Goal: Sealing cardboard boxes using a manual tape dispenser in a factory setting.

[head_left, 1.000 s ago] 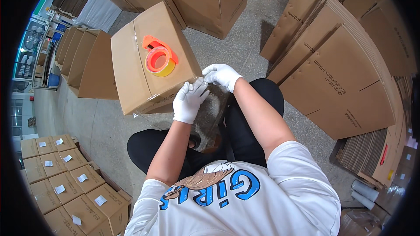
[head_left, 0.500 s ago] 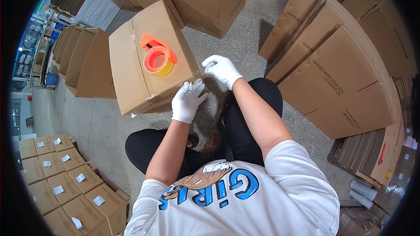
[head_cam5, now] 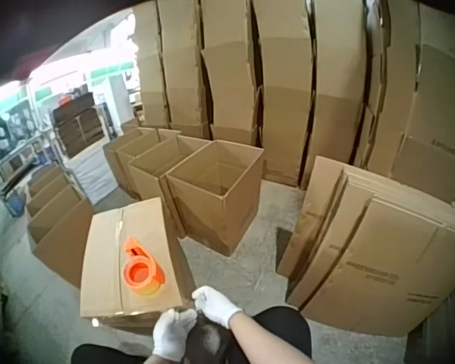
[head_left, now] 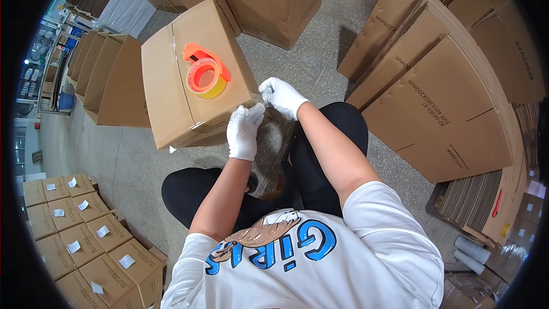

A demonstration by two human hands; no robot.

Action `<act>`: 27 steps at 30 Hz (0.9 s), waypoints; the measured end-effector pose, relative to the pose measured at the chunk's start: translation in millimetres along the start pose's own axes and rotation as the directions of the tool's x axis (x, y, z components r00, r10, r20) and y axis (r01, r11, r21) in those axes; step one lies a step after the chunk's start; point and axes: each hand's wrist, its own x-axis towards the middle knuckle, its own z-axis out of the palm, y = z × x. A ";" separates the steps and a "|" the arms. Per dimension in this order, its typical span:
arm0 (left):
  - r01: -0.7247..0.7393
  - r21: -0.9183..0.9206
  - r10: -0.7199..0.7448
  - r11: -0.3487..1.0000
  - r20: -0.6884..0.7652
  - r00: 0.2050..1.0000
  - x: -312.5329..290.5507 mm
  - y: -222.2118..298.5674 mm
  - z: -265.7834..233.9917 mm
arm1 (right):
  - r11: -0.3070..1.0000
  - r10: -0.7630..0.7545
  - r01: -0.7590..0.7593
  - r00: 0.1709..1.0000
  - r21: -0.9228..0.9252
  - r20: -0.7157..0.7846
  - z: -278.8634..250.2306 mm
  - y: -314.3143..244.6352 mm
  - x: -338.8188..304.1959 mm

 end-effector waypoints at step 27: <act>0.209 0.421 -0.099 0.883 -0.270 0.958 -17.6 -18.4 27.0 | 0.999 -0.037 0.037 0.999 -0.027 0.022 0.4 5.1 5.2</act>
